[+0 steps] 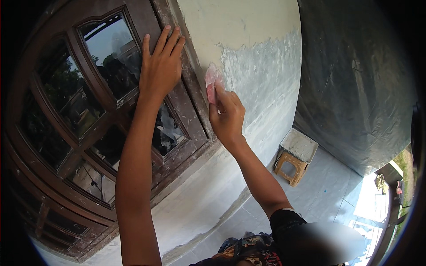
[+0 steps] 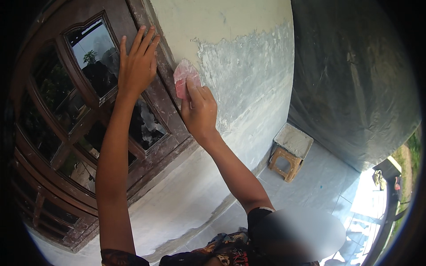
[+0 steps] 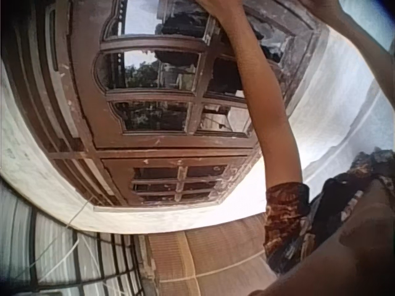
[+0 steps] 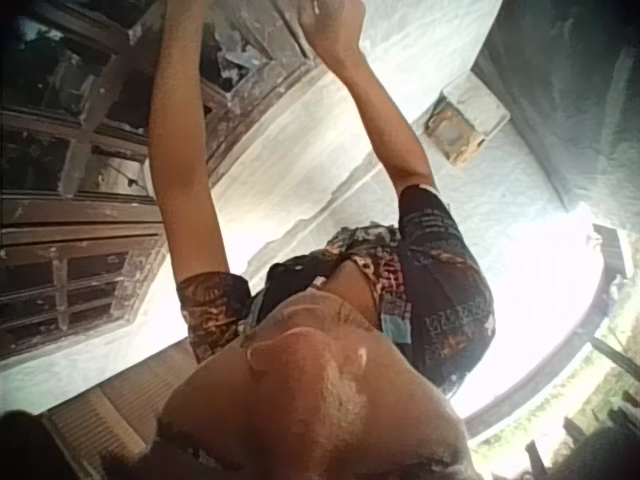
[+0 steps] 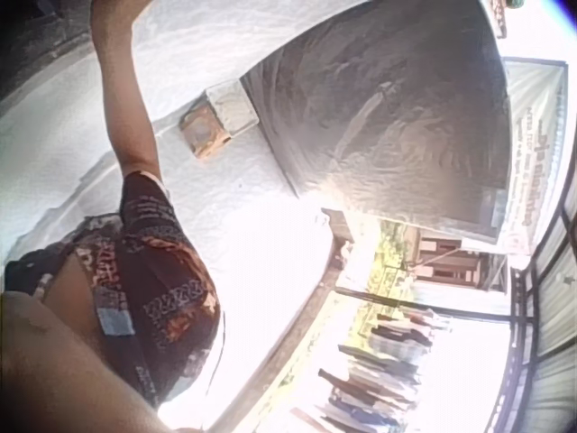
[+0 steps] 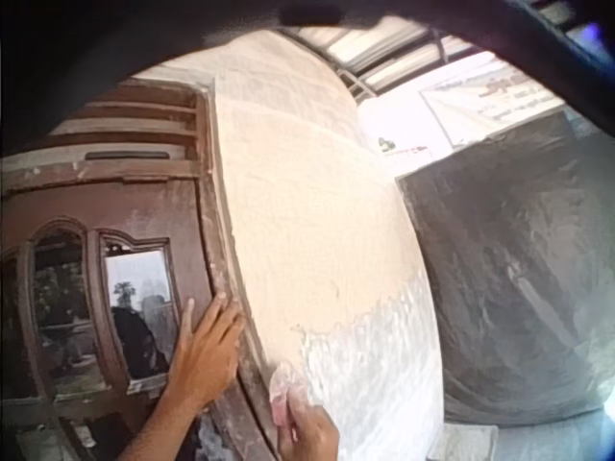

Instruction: The person applies plaster to a wall surface around a window frame using a putty knife.

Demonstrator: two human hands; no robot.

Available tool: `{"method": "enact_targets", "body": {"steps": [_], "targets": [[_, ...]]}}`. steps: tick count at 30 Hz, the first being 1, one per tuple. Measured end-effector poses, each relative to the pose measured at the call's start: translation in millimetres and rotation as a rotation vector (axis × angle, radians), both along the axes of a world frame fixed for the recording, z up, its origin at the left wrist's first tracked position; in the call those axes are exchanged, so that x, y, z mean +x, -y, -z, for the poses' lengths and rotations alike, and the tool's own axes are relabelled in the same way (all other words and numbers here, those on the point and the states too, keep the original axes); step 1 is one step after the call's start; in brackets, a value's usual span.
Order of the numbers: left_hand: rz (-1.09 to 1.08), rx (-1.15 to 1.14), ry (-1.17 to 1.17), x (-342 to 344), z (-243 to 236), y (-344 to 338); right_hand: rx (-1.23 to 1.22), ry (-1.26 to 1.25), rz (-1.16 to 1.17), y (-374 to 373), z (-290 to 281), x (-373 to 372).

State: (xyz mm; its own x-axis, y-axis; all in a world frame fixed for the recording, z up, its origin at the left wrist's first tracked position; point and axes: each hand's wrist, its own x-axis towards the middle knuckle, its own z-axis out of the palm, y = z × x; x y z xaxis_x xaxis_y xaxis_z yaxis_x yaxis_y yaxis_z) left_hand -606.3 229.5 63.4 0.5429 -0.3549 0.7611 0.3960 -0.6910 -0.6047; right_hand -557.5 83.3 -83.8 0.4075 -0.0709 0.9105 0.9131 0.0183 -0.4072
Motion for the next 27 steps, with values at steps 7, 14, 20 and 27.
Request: {"method": "enact_targets", "body": {"steps": [7, 14, 20, 27], "targets": [[0.019, 0.046, 0.017, 0, -1, -2, -0.074, 0.145, 0.032, -32, 26, -8], [0.028, 0.025, 0.020, 0, -1, -2, 0.002, 0.007, 0.025, 2, 1, 5], [0.022, 0.034, 0.023, 3, 0, -1, -0.076, 0.071, 0.105, -30, 15, 13], [0.045, 0.062, 0.040, 1, -1, -4, 0.045, 0.061, -0.053, -7, 25, -25]]}}
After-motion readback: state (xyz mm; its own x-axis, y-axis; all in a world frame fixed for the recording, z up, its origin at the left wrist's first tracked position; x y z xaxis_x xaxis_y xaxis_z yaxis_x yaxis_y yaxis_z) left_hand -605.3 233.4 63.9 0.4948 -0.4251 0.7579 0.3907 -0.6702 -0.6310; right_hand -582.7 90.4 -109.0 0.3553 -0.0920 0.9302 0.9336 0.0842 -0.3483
